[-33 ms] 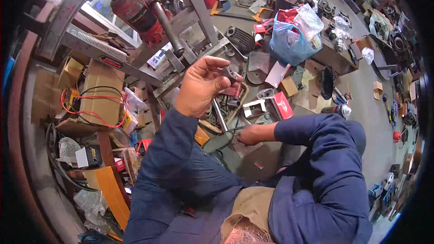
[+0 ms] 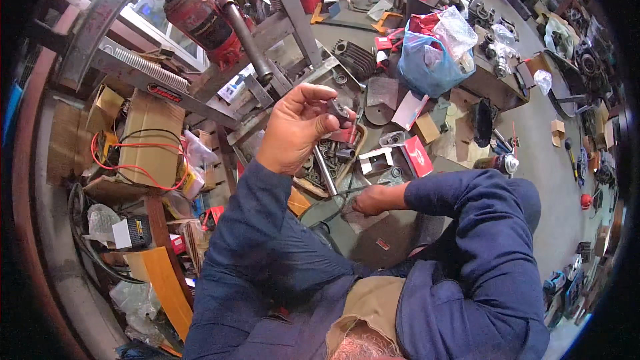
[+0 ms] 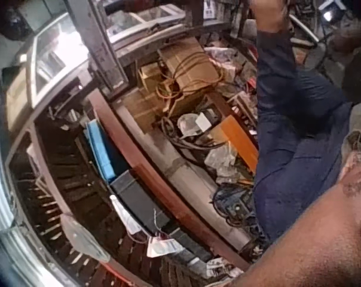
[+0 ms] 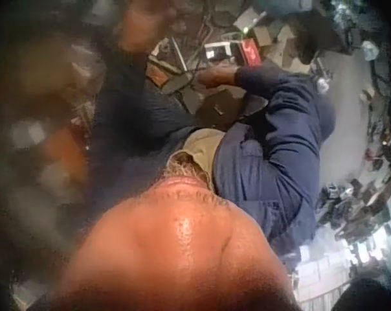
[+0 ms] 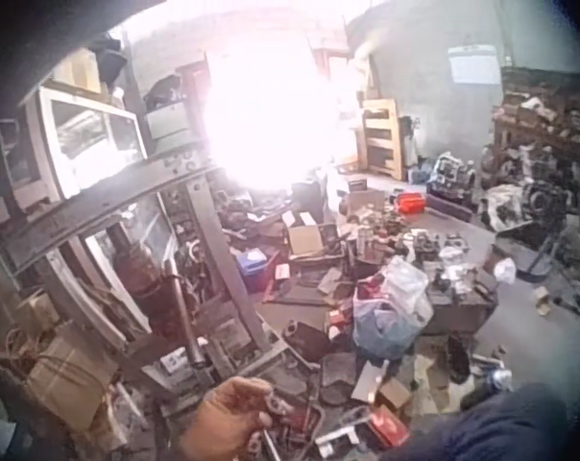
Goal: The person disassembles motorcycle engine components by hand while using a hydraulic press to separate parts.
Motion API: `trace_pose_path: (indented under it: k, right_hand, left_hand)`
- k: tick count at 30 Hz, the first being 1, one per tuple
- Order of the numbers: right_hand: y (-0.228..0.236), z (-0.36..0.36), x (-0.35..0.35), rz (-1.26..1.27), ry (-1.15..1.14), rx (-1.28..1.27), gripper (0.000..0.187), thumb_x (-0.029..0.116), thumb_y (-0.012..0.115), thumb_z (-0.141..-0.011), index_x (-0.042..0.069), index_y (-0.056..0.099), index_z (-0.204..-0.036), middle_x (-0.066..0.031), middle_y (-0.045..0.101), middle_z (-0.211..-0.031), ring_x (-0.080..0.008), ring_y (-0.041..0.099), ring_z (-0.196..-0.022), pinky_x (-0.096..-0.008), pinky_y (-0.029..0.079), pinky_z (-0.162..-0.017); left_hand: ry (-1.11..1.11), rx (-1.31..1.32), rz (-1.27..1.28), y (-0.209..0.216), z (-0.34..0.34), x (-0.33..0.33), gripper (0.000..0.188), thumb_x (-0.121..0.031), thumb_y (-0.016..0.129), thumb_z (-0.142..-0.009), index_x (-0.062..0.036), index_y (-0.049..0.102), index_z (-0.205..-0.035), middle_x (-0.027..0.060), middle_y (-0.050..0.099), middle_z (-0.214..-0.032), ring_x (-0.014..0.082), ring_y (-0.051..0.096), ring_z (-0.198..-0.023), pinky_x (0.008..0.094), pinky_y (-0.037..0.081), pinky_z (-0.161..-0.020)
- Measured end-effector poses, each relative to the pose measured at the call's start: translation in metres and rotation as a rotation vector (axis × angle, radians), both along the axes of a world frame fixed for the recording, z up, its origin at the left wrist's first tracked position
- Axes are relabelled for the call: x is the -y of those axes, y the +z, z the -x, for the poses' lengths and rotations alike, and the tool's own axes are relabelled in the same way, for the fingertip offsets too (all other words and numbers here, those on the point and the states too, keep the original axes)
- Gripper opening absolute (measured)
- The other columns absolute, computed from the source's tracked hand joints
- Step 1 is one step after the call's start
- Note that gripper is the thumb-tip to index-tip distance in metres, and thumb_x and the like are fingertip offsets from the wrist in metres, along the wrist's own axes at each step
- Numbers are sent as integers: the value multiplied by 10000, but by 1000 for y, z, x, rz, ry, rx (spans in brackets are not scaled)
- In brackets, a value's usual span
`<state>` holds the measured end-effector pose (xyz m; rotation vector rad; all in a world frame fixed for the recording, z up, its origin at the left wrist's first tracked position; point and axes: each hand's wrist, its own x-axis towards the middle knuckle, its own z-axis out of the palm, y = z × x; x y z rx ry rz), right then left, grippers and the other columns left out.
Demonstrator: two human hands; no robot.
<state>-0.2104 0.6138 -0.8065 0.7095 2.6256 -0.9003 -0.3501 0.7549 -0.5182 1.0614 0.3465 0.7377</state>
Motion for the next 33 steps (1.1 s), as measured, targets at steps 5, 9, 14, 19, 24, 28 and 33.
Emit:
trace_pose_path:
  k: [5,9,14,19,24,28,33]
  right_hand:
    - [-50,-3,20,-243,-1,-33,189,183,572,-805,53,704,-766,-152,694,-816,-332,687,-756,-454,555,-633]
    - [-30,12,12,-148,-98,59,265,209,499,-845,18,682,-859,-170,696,-849,-349,688,-785,-458,559,-652]
    - [-36,16,14,-193,-105,37,250,222,477,-872,37,646,-871,-175,679,-791,-361,685,-751,-483,554,-624]
    - [-29,24,16,29,-349,8,385,305,374,-968,48,645,-873,-205,657,-795,-397,658,-788,-490,529,-663]
    - [4,22,-6,51,-43,-9,199,183,603,-774,13,671,-854,-227,664,-852,-399,648,-851,-477,524,-710]
    - [109,13,-46,-22,-107,-31,305,75,648,-652,31,651,-953,-202,664,-815,-391,656,-802,-466,531,-675]
    - [226,-37,-74,-140,-256,-87,359,62,592,-704,30,632,-1059,-190,632,-910,-369,624,-927,-439,519,-829]
  left_hand:
    - [17,63,-27,2,-5,-4,395,-115,795,-742,-77,548,-1048,59,569,-1071,220,633,-964,315,589,-758]
    - [86,33,-20,2,6,-9,438,-106,830,-695,-89,545,-1028,47,580,-983,201,627,-898,284,560,-680]
    - [167,-32,-76,10,6,-7,412,-84,816,-705,-91,540,-1011,38,581,-940,189,617,-827,272,536,-642]
    - [119,88,-133,11,9,-8,438,-58,837,-671,-101,539,-990,21,526,-970,184,615,-809,284,534,-628]
    - [187,84,-189,14,3,-8,518,-102,885,-602,-103,540,-987,29,471,-1041,196,622,-829,294,550,-649]
    - [218,163,-262,15,3,-8,526,-122,890,-600,-109,537,-989,27,479,-1046,198,618,-868,295,553,-665]
    - [215,229,-279,22,7,-5,535,-12,877,-586,-79,535,-991,24,486,-1088,165,617,-913,285,563,-729]
